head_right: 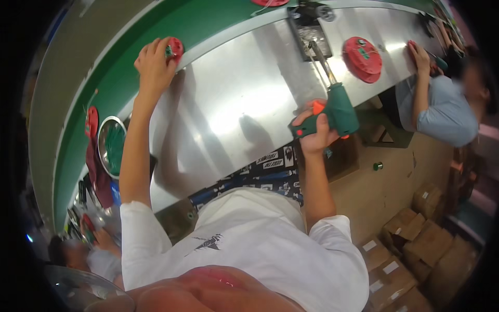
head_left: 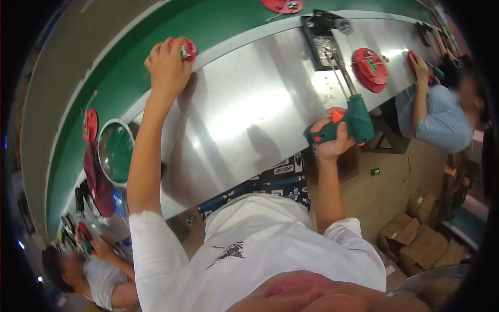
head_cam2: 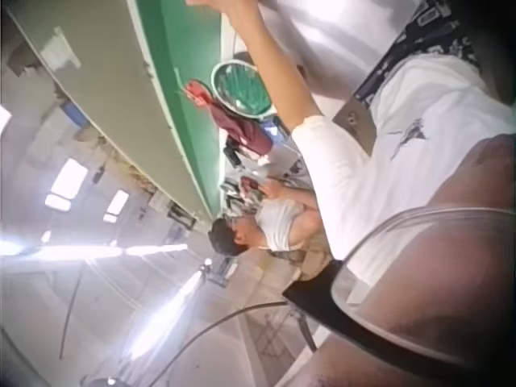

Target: The person solders wires onto circuit boards mounted on circular plastic bases using a soldering gun by hand, picking wires from a metal dish and placing the assembled components onto a conveyor belt.

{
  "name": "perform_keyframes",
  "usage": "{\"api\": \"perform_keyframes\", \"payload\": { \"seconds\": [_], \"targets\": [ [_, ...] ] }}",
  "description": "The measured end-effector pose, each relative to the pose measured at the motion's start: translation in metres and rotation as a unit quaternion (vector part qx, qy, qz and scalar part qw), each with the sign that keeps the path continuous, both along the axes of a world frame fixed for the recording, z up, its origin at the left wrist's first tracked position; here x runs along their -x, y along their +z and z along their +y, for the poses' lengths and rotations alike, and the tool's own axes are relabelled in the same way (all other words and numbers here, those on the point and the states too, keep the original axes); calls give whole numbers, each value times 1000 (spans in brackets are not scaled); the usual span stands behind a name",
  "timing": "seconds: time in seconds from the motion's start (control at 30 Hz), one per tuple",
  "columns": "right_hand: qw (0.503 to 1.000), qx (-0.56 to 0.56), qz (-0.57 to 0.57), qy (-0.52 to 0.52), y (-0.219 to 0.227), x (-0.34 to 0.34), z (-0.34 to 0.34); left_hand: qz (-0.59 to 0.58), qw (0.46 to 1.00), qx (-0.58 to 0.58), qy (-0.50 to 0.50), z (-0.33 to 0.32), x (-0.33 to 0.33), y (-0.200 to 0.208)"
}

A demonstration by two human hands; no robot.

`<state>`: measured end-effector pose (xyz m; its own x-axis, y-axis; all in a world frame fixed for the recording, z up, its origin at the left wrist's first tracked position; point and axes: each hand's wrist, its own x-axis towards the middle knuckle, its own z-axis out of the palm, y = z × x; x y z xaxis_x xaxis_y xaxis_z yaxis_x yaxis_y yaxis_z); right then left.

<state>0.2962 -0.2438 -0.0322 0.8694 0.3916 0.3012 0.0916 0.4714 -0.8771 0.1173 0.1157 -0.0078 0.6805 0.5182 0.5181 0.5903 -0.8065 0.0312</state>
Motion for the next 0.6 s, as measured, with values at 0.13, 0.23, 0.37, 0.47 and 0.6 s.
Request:
{"api": "perform_keyframes", "payload": {
  "seconds": [0.13, 0.23, 0.37, 0.47, 0.6],
  "targets": [
    [999, -42, 21, -18, -20, -2, -6, -8, 994, 74, -79, 37, -156, 0],
    [992, -43, 95, -65, -7, 2, 7, 37, 982, 178, -43, 23, -262, 8],
    [984, -42, 131, -113, 0, 3, 14, 51, 982, 180, -19, 0, -343, -3],
    [984, -42, 134, -107, 4, 6, 16, 23, 971, 236, -8, 19, -356, -9],
    [988, -27, 118, -100, 1, 6, 11, -168, 934, 249, -194, 47, -304, -14]
  ]
}}
